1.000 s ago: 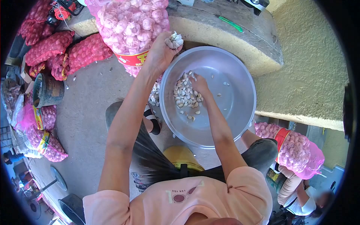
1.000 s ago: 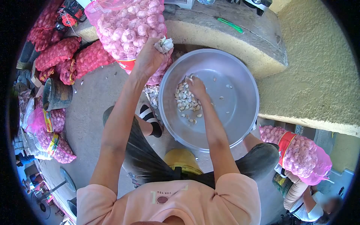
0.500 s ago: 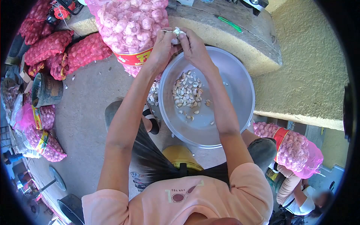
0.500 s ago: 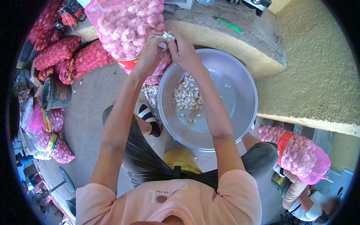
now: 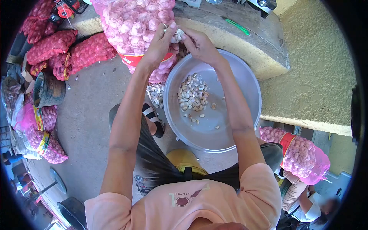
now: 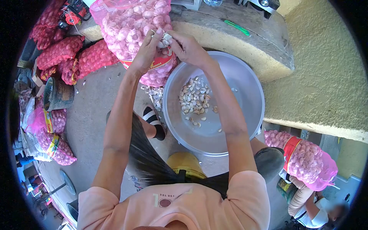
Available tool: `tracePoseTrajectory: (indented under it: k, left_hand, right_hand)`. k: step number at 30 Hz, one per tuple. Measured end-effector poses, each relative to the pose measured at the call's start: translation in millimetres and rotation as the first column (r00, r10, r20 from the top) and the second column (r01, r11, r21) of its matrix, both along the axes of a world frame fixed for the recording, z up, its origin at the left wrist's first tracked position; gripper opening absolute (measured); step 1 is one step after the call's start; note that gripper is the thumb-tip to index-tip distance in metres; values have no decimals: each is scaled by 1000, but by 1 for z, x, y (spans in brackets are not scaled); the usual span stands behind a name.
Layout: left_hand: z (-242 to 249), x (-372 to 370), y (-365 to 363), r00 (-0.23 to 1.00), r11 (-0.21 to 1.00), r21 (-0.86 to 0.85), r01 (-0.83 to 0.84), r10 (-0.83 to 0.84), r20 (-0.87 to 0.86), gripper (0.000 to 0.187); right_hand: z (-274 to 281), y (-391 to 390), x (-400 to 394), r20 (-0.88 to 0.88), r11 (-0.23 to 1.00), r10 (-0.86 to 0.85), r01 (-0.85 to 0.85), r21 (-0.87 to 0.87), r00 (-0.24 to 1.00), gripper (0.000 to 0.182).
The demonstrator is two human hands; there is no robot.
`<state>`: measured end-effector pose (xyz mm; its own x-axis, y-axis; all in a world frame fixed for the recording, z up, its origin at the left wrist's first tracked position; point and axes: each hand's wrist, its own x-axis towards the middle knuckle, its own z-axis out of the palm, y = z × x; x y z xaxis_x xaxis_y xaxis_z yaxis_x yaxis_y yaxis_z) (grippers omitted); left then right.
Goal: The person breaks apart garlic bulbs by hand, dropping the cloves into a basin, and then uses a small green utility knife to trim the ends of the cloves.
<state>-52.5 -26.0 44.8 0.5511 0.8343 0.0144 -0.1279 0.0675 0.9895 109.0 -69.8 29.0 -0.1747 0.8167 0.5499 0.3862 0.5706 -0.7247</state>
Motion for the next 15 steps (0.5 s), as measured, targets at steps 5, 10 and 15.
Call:
tracePoseTrajectory:
  k: [5,10,15]
  left_hand:
    - [10,-6,2,992,995,101,-18,30,-120,33]
    - [1,-4,4,996,996,91,6,3,-93,34]
    - [-8,-2,12,998,999,-15,29,-29,48,31]
  right_hand:
    - [6,7,2,158,999,28,-35,39,987,30]
    - [17,6,-2,248,990,37,-1,-143,968,17]
    - [-1,21,-4,129,992,7,9,-123,992,25]
